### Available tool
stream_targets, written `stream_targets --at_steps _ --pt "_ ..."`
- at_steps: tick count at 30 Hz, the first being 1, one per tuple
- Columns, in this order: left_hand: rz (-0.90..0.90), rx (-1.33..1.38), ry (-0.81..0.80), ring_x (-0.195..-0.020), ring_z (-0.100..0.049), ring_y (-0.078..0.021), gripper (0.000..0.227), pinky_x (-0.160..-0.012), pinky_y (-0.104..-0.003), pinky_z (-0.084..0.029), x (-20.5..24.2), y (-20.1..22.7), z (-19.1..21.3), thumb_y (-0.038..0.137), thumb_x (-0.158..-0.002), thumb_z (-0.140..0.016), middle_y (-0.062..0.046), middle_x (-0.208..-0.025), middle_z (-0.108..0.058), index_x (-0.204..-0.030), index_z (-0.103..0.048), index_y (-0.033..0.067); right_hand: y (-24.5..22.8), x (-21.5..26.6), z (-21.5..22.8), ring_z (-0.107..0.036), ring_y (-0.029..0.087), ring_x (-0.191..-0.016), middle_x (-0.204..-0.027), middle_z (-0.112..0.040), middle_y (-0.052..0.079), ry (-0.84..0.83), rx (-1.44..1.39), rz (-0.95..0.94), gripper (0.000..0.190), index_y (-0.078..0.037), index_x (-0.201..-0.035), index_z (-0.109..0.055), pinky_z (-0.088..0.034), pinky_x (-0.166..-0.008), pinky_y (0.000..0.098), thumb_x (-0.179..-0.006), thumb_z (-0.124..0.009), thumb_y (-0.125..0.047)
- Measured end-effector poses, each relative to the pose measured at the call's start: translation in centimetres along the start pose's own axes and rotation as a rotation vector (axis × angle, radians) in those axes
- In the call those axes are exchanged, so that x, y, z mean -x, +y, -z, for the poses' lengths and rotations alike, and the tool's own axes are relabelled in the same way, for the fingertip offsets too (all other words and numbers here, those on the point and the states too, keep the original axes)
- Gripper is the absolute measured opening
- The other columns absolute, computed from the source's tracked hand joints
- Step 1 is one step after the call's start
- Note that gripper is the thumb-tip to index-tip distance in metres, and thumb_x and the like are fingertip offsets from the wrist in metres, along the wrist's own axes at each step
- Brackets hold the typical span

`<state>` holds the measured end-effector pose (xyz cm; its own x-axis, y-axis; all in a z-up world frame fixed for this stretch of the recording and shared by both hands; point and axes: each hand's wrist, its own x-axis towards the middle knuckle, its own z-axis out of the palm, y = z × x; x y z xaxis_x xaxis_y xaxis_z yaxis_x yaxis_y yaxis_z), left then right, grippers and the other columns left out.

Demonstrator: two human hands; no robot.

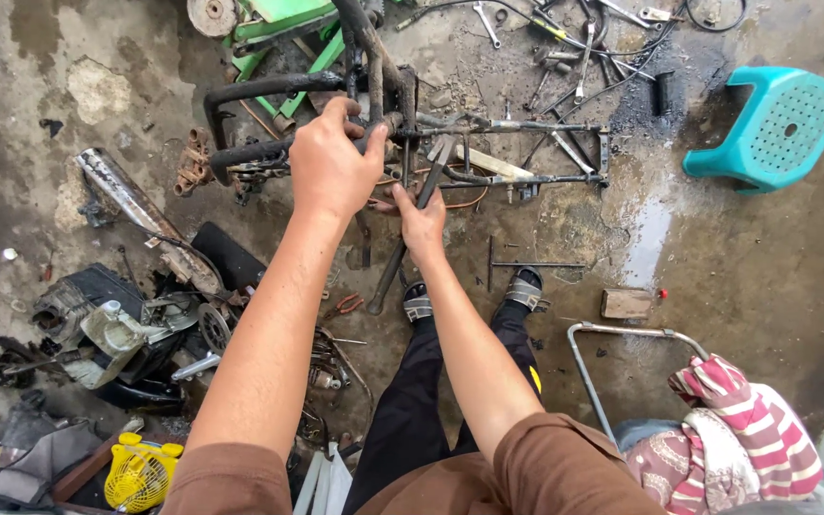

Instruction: The person uses a hammer to strike and adjust a metal frame structure, likely part of a vehicle. They then use a wrench to tighten bolts on the frame. The task involves repeated hammering and wrenching actions on the metal components.

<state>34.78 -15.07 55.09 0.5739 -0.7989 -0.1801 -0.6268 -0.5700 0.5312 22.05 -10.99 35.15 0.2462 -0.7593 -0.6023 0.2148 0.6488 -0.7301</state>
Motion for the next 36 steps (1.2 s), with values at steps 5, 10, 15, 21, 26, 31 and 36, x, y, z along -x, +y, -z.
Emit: stream_targets --at_steps 5,10,15,21,26,31,36 --pt "0.005 -0.015 0.014 -0.089 -0.075 -0.0364 0.034 -0.071 -0.051 -0.064 0.3 0.1 0.0 0.033 -0.087 -0.078 -0.008 -0.089 -0.077 -0.11 -0.07 0.009 -1.5 1.2 -0.2 -0.075 0.03 -0.058 -0.102 -0.077 0.023 0.018 0.007 -0.035 0.036 -0.005 -0.109 -0.039 -0.052 -0.035 0.0226 -0.096 -0.072 -0.013" --pt "0.024 -0.09 0.004 -0.093 -0.075 -0.0328 0.033 -0.079 -0.052 -0.062 0.3 -0.3 -0.4 0.039 -0.087 -0.076 -0.003 -0.089 -0.078 -0.109 -0.069 0.0156 -1.8 1.9 -0.1 -0.073 0.028 -0.051 -0.093 -0.077 0.022 0.013 0.104 -0.045 0.03 -0.005 -0.106 -0.042 -0.052 -0.034 0.0265 -0.097 -0.07 -0.014" --pt "0.026 -0.069 0.018 -0.093 -0.075 -0.0315 0.033 -0.079 -0.05 -0.062 0.1 -0.3 -0.4 0.039 -0.087 -0.077 -0.002 -0.09 -0.078 -0.11 -0.069 0.0162 -1.2 1.0 0.1 -0.069 0.027 -0.044 -0.076 -0.073 0.02 0.005 0.165 0.009 0.028 -0.004 -0.103 -0.046 -0.05 -0.031 0.0289 -0.097 -0.071 -0.015" --pt "0.035 -0.059 0.012 -0.093 -0.075 -0.0302 0.033 -0.079 -0.049 -0.062 -0.3 -0.1 -0.4 0.038 -0.087 -0.077 -0.002 -0.089 -0.078 -0.109 -0.07 0.0149 -1.0 1.4 -0.8 -0.063 0.022 -0.038 -0.07 -0.069 0.014 0.139 0.146 -0.011 0.024 -0.004 -0.1 -0.053 -0.047 -0.031 0.0284 -0.092 -0.073 -0.017" --pt "0.028 -0.104 0.008 -0.096 -0.074 -0.0288 0.034 -0.08 -0.05 -0.062 0.1 -0.5 -0.5 0.04 -0.086 -0.078 0.001 -0.089 -0.078 -0.11 -0.071 0.017 2.3 -1.1 1.4 -0.06 0.02 -0.065 -0.075 -0.062 0.016 0.129 0.362 0.273 0.018 -0.002 -0.094 -0.063 -0.044 -0.052 0.0369 -0.087 -0.075 -0.013" --pt "0.028 -0.082 0.025 -0.094 -0.074 -0.0288 0.031 -0.079 -0.048 -0.062 0.0 -0.1 -0.1 0.035 -0.089 -0.076 -0.001 -0.089 -0.078 -0.111 -0.071 0.0136 1.3 0.9 0.2 -0.058 0.015 -0.038 -0.08 -0.074 0.011 -0.014 0.126 0.175 0.009 -0.012 -0.1 -0.051 -0.049 -0.037 0.0303 -0.105 -0.058 -0.014" --pt "0.046 -0.088 0.002 -0.096 -0.074 -0.0275 0.033 -0.079 -0.047 -0.063 0.2 -0.6 -0.3 0.036 -0.087 -0.077 -0.001 -0.09 -0.078 -0.111 -0.072 0.0141 3.4 -0.7 1.1 -0.064 0.019 -0.042 -0.07 -0.073 0.011 0.062 0.243 0.162 0.012 -0.01 -0.093 -0.058 -0.048 -0.035 0.0289 -0.096 -0.069 -0.015"
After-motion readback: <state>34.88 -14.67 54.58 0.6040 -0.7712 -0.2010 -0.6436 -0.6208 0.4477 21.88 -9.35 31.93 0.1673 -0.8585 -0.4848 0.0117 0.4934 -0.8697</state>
